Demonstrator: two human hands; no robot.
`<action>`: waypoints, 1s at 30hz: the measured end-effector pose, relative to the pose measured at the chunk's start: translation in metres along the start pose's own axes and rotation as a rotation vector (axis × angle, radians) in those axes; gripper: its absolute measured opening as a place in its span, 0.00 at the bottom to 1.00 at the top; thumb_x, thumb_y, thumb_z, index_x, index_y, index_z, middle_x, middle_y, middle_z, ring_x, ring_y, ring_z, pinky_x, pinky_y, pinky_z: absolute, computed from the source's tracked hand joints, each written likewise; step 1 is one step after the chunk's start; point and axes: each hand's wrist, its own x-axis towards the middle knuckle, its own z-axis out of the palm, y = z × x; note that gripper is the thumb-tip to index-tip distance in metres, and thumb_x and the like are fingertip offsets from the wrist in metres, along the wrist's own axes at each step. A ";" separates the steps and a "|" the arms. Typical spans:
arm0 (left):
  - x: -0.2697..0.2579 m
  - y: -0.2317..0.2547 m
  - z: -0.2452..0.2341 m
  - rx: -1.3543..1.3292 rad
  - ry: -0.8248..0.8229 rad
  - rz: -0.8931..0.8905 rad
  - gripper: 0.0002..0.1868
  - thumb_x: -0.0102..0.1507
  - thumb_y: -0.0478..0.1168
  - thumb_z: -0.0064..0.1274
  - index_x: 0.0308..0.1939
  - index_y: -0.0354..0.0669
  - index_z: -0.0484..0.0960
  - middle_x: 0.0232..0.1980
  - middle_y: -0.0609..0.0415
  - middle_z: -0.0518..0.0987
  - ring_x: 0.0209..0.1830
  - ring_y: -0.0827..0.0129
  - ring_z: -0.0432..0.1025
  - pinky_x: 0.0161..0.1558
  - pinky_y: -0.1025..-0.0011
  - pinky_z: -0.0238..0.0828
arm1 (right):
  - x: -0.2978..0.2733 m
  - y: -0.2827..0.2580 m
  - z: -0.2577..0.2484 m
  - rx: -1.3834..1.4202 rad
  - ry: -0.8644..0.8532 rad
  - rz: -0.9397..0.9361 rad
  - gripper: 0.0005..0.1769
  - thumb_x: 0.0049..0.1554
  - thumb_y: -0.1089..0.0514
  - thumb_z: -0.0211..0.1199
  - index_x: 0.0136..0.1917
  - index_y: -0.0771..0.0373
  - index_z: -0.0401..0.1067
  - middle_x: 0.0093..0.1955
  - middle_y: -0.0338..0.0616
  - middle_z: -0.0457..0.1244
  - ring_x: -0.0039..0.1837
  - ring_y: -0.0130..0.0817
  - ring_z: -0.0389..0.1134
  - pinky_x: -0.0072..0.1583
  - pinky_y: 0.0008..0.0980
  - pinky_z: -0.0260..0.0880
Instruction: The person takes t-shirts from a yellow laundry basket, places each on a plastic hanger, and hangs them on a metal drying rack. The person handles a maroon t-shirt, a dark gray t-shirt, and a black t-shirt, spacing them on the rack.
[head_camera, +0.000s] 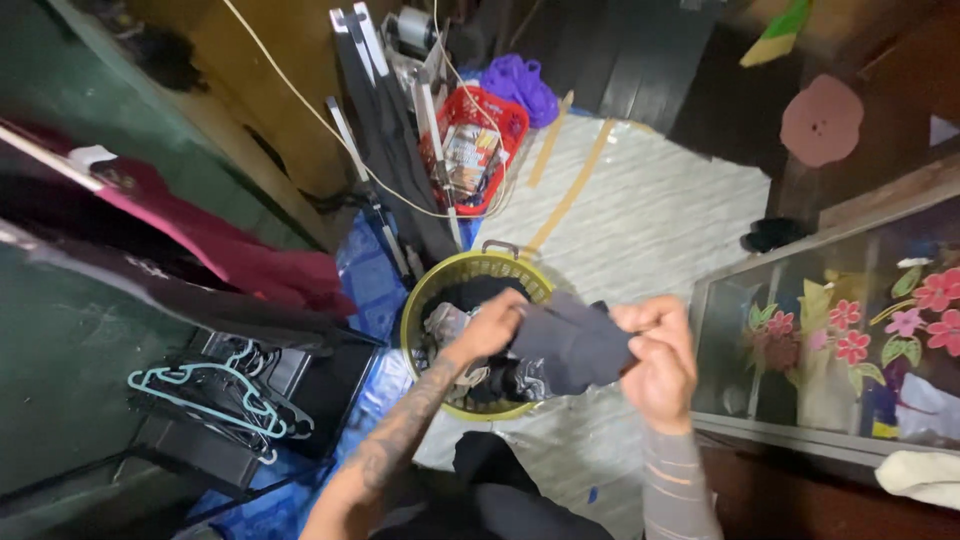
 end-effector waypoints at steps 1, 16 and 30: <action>-0.001 -0.002 -0.016 0.020 0.126 -0.047 0.12 0.65 0.35 0.47 0.51 0.47 0.80 0.41 0.38 0.82 0.50 0.38 0.76 0.55 0.46 0.71 | 0.002 -0.018 -0.004 -0.140 0.026 -0.055 0.15 0.49 0.65 0.53 0.50 0.62 0.58 0.39 0.44 0.59 0.46 0.32 0.61 0.50 0.30 0.60; -0.060 0.203 -0.145 0.510 0.358 0.652 0.06 0.66 0.35 0.57 0.47 0.46 0.83 0.48 0.50 0.81 0.49 0.50 0.77 0.51 0.57 0.76 | -0.005 -0.089 -0.007 -1.410 -0.226 0.276 0.24 0.57 0.56 0.62 0.67 0.59 0.68 0.48 0.57 0.66 0.54 0.52 0.70 0.55 0.51 0.71; -0.091 0.231 -0.157 0.299 0.209 0.203 0.16 0.68 0.52 0.55 0.53 0.51 0.72 0.35 0.44 0.79 0.38 0.38 0.77 0.41 0.46 0.71 | 0.084 -0.041 0.093 -0.643 -0.635 -0.102 0.12 0.54 0.66 0.71 0.42 0.61 0.67 0.49 0.43 0.70 0.58 0.33 0.70 0.63 0.40 0.68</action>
